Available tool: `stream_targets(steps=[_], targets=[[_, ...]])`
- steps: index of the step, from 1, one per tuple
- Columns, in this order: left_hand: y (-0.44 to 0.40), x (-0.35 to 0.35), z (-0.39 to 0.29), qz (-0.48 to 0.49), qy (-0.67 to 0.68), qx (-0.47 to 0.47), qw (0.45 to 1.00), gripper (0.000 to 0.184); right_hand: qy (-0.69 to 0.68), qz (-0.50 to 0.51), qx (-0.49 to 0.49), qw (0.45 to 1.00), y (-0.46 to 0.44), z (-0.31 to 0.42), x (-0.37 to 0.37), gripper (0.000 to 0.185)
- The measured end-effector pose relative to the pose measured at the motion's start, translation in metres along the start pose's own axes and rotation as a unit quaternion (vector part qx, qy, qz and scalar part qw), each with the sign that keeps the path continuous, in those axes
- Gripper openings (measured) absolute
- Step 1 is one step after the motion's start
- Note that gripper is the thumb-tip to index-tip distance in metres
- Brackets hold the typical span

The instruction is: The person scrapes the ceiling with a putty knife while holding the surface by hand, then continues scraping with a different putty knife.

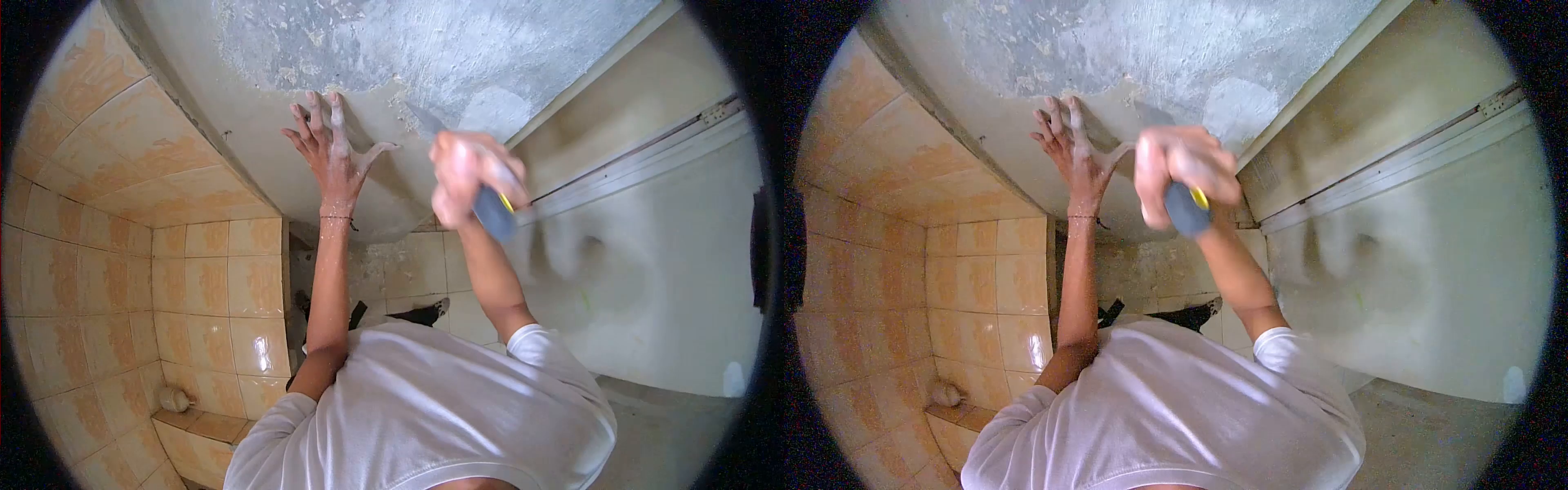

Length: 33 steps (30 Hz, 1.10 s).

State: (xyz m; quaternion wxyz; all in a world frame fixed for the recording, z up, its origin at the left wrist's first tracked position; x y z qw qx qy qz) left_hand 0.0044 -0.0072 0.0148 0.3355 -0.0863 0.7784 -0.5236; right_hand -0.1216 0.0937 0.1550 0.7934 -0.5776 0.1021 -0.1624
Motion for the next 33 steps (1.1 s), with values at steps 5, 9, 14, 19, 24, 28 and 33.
stream_targets(steps=[5, 9, 14, 19, 24, 28, 33], targets=[[0.0, 0.001, 0.001, 0.004, -0.016, -0.003, 1.0, 0.122, 0.07, 0.025, -0.013, 0.997, -0.001, -0.01, 0.01, 0.039], [0.001, 0.002, 0.001, 0.0, -0.018, -0.002, 1.0, 0.122, -0.009, 0.01, -0.024, 1.0, 0.004, 0.002, 0.006, 0.036], [0.002, 0.003, 0.003, 0.001, -0.021, 0.0, 1.0, 0.124, 0.056, 0.069, -0.013, 0.996, 0.01, -0.019, 0.012, 0.038], [0.002, 0.007, 0.005, 0.002, -0.054, 0.011, 0.999, 0.08, -0.052, 0.065, -0.075, 0.994, 0.002, 0.017, 0.02, 0.043], [0.007, 0.012, 0.008, -0.001, -0.033, 0.0, 0.999, 0.122, 0.024, 0.062, -0.026, 0.997, 0.01, -0.018, 0.03, 0.04], [0.006, 0.013, 0.013, -0.002, -0.026, 0.002, 1.0, 0.121, -0.055, 0.076, -0.032, 0.995, 0.005, 0.013, 0.027, 0.039], [0.004, 0.007, 0.01, 0.014, -0.025, 0.0, 1.0, 0.111, -0.064, 0.091, -0.042, 0.993, 0.013, -0.015, 0.031, 0.04]])
Point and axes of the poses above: each hand's wrist, its own y-axis away from the middle knuckle, its own x-axis out of the palm, z = x × y, the point moved 1 cm from there along -y, towards the middle knuckle, and after that the axes turned 14 degrees about x, right-handed, at the moved point
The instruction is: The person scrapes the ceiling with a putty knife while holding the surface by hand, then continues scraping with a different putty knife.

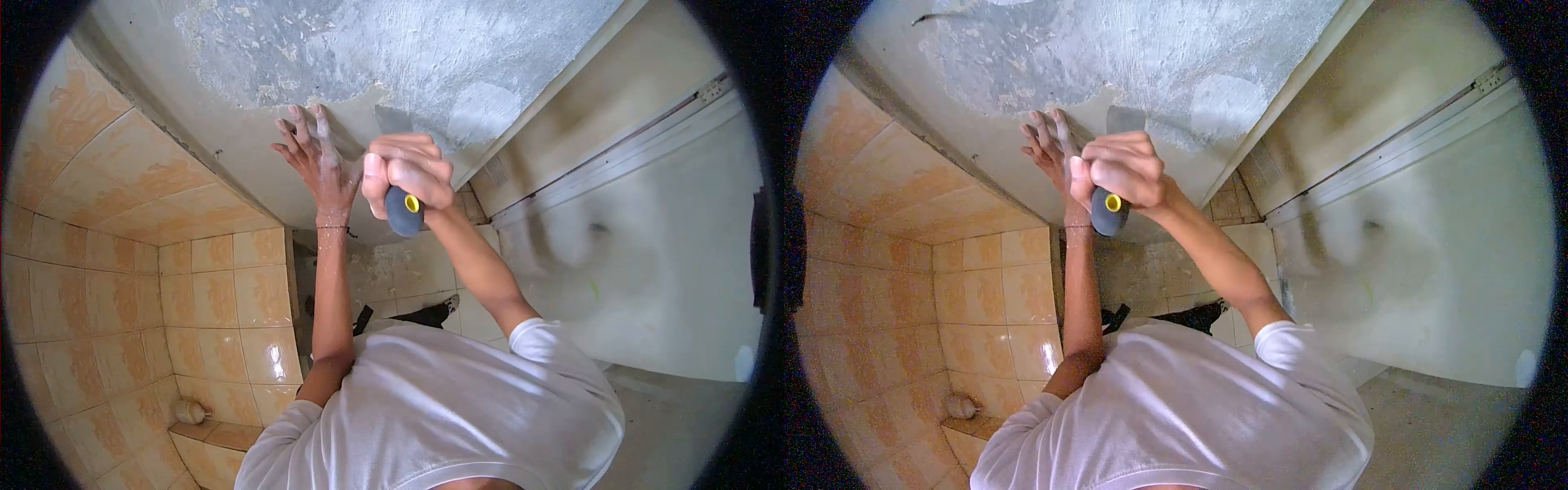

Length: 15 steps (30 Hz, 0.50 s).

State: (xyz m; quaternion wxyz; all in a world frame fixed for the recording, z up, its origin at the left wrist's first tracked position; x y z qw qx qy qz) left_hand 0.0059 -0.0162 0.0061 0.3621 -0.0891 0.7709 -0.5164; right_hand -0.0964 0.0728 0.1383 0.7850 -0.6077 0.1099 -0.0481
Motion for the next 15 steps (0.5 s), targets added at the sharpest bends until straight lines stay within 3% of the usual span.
stream_targets(steps=[2, 4, 6, 10, 11, 12, 14, 15], targets=[[0.0, 0.003, 0.004, 0.006, -0.019, 0.007, 1.0, 0.106, 0.074, -0.059, 0.049, 0.994, -0.005, 0.0, 0.004, 0.04], [-0.001, 0.002, -0.002, -0.019, 0.005, 0.005, 1.0, 0.111, 0.069, -0.053, 0.062, 0.994, -0.006, 0.01, -0.002, 0.039], [-0.004, -0.003, -0.007, -0.019, 0.016, -0.002, 1.0, 0.115, 0.018, -0.105, 0.097, 0.99, -0.008, 0.023, -0.004, 0.039], [-0.002, -0.003, -0.006, -0.007, 0.008, -0.002, 1.0, 0.125, -0.146, -0.072, 0.137, 0.977, 0.003, 0.009, -0.023, 0.039], [-0.001, -0.003, -0.006, -0.004, 0.008, -0.004, 1.0, 0.125, 0.087, -0.126, 0.129, 0.98, 0.005, -0.004, -0.02, 0.04], [-0.001, -0.003, -0.006, -0.005, 0.009, -0.002, 1.0, 0.124, 0.315, -0.171, 0.112, 0.927, 0.006, -0.01, -0.018, 0.041], [-0.003, -0.003, -0.005, -0.011, 0.005, -0.002, 1.0, 0.124, 0.266, -0.147, 0.144, 0.942, 0.005, -0.002, -0.023, 0.041], [-0.001, -0.003, -0.005, -0.011, 0.006, 0.0, 1.0, 0.124, 0.14, -0.137, 0.117, 0.974, 0.007, 0.003, -0.024, 0.035]])
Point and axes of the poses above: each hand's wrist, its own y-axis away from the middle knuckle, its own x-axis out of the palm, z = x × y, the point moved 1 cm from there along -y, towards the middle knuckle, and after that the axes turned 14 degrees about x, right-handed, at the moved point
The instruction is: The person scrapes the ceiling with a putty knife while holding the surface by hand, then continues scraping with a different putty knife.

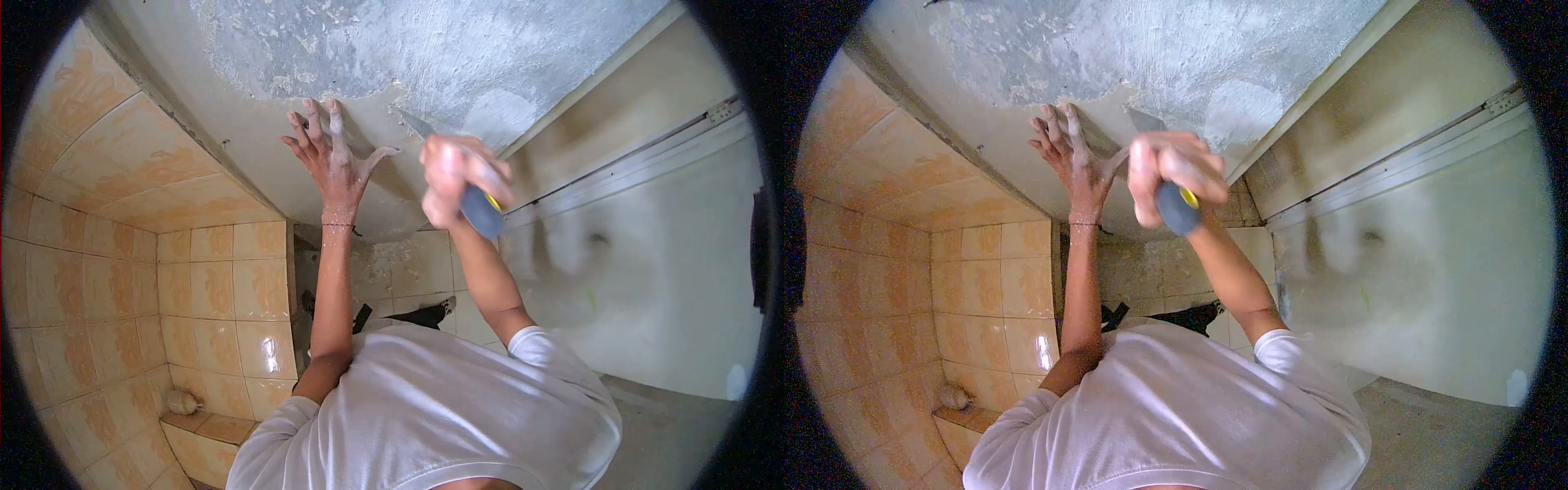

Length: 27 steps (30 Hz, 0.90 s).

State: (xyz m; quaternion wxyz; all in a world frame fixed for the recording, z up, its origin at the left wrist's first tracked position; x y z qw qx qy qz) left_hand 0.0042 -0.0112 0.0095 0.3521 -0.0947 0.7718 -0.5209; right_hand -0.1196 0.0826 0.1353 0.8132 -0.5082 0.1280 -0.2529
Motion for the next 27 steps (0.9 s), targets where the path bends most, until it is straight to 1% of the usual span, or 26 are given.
stream_targets(steps=[1, 2, 3, 5, 6, 7, 9, 10, 11, 13, 14, 15, 16, 17, 19, 20, 21, 23, 24, 25, 26, 27], targets=[[-0.001, 0.001, 0.0, -0.002, 0.0, 0.002, 1.0, 0.125, -0.131, 0.025, -0.016, 0.991, 0.001, 0.004, -0.004, 0.041], [-0.002, 0.001, 0.0, -0.003, -0.001, 0.001, 1.0, 0.125, -0.225, 0.071, -0.023, 0.971, -0.001, 0.013, -0.011, 0.04], [-0.002, 0.0, 0.0, -0.001, -0.004, 0.0, 1.0, 0.125, -0.225, 0.071, -0.021, 0.971, -0.004, 0.014, -0.006, 0.04], [0.0, 0.001, 0.0, 0.003, -0.004, 0.0, 1.0, 0.125, -0.092, 0.014, -0.079, 0.993, -0.011, 0.008, 0.006, 0.04], [0.0, 0.002, 0.001, 0.001, -0.006, 0.003, 1.0, 0.125, -0.134, 0.096, -0.059, 0.985, -0.015, 0.002, 0.007, 0.04], [0.0, 0.003, 0.002, -0.003, -0.011, 0.005, 1.0, 0.125, -0.135, 0.099, -0.06, 0.984, -0.015, 0.004, 0.007, 0.04], [-0.001, 0.001, 0.0, -0.005, -0.006, 0.002, 1.0, 0.124, -0.119, 0.064, -0.1, 0.986, -0.014, 0.015, 0.01, 0.041], [-0.002, -0.001, -0.001, -0.004, 0.002, 0.002, 1.0, 0.123, -0.174, 0.06, -0.116, 0.976, -0.01, 0.019, 0.005, 0.042], [-0.004, -0.002, -0.001, -0.008, -0.001, 0.0, 1.0, 0.123, -0.201, 0.092, -0.078, 0.972, -0.009, 0.03, -0.002, 0.042], [-0.003, -0.005, -0.002, 0.01, 0.012, -0.002, 1.0, 0.122, -0.213, 0.087, -0.121, 0.966, -0.01, 0.027, 0.004, 0.04], [-0.002, -0.005, -0.002, 0.011, 0.012, -0.002, 1.0, 0.122, -0.092, 0.053, -0.132, 0.986, -0.009, 0.015, 0.01, 0.029], [-0.002, -0.003, -0.001, 0.01, 0.007, -0.004, 1.0, 0.121, 0.031, 0.017, -0.141, 0.989, -0.007, 0.002, 0.016, 0.019], [-0.002, -0.002, -0.002, 0.009, 0.002, -0.006, 1.0, 0.121, 0.019, 0.06, -0.068, 0.996, -0.005, -0.005, 0.015, 0.021], [-0.002, -0.002, -0.002, 0.007, 0.001, -0.006, 1.0, 0.121, 0.018, 0.061, -0.069, 0.996, -0.003, -0.007, 0.012, 0.021], [-0.003, -0.003, -0.002, 0.009, 0.009, -0.005, 1.0, 0.12, -0.078, 0.004, -0.065, 0.995, -0.004, 0.006, 0.011, 0.028], [-0.004, -0.002, -0.002, 0.006, 0.006, -0.007, 1.0, 0.12, -0.115, 0.03, 0.013, 0.993, 0.005, 0.012, 0.002, 0.038], [-0.003, -0.002, -0.002, 0.008, 0.007, -0.011, 1.0, 0.12, -0.226, 0.049, -0.036, 0.972, -0.004, 0.02, 0.003, 0.036], [-0.002, -0.004, -0.001, 0.013, 0.009, -0.015, 1.0, 0.12, -0.253, 0.06, -0.015, 0.966, 0.001, 0.009, -0.002, 0.036], [-0.003, -0.005, -0.001, 0.007, 0.015, -0.01, 1.0, 0.12, -0.097, 0.026, -0.005, 0.995, 0.0, 0.003, 0.002, 0.032], [-0.003, -0.005, -0.002, 0.003, 0.022, -0.006, 1.0, 0.12, 0.061, -0.008, 0.005, 0.998, -0.001, -0.003, 0.009, 0.04], [-0.002, -0.005, -0.004, 0.003, 0.024, -0.006, 1.0, 0.12, 0.153, -0.016, 0.044, 0.987, 0.006, -0.017, 0.01, 0.038], [-0.002, -0.004, -0.004, 0.006, 0.019, -0.009, 1.0, 0.12, 0.153, -0.016, 0.043, 0.987, 0.011, -0.02, 0.01, 0.038]])
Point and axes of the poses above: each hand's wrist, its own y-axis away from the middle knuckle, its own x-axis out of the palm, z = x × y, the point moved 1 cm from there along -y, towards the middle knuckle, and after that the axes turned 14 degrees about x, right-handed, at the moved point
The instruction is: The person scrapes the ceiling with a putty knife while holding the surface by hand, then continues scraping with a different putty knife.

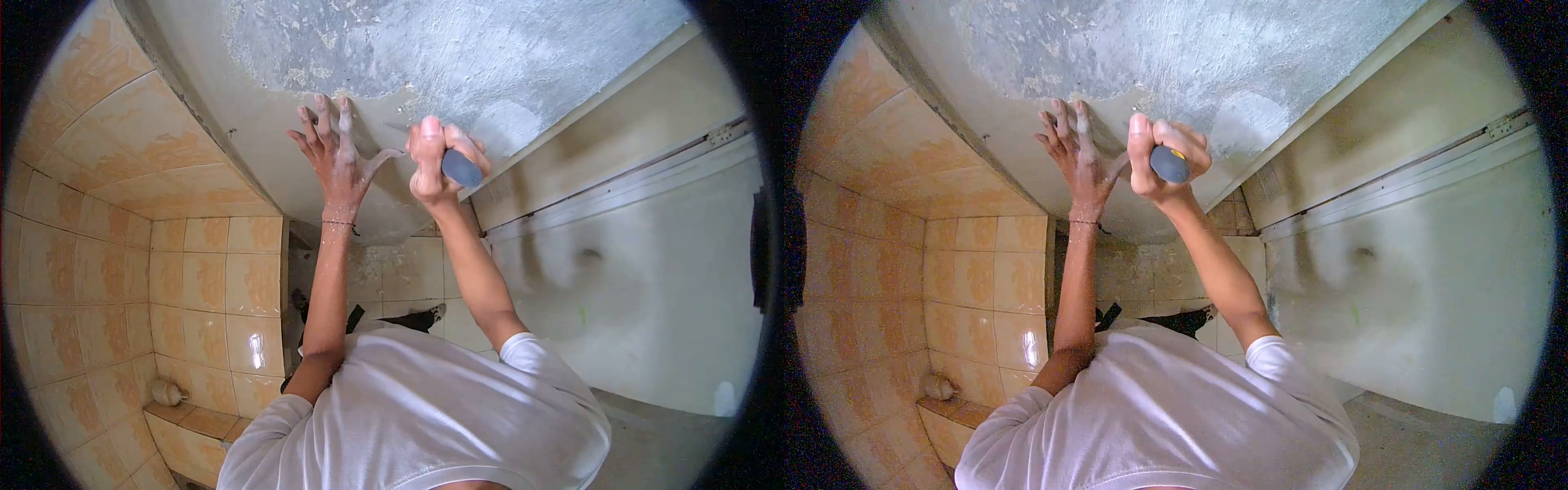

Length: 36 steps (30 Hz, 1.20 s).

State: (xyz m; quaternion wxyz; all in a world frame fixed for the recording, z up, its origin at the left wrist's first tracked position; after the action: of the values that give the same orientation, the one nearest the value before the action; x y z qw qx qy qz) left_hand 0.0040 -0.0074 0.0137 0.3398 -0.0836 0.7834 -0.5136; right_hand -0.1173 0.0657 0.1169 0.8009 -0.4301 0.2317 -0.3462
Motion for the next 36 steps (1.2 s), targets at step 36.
stream_targets(steps=[36], targets=[[0.001, 0.003, 0.005, 0.003, -0.016, 0.0, 1.0, 0.12, -0.15, -0.009, -0.119, 0.981, -0.008, 0.02, -0.005, 0.034]])
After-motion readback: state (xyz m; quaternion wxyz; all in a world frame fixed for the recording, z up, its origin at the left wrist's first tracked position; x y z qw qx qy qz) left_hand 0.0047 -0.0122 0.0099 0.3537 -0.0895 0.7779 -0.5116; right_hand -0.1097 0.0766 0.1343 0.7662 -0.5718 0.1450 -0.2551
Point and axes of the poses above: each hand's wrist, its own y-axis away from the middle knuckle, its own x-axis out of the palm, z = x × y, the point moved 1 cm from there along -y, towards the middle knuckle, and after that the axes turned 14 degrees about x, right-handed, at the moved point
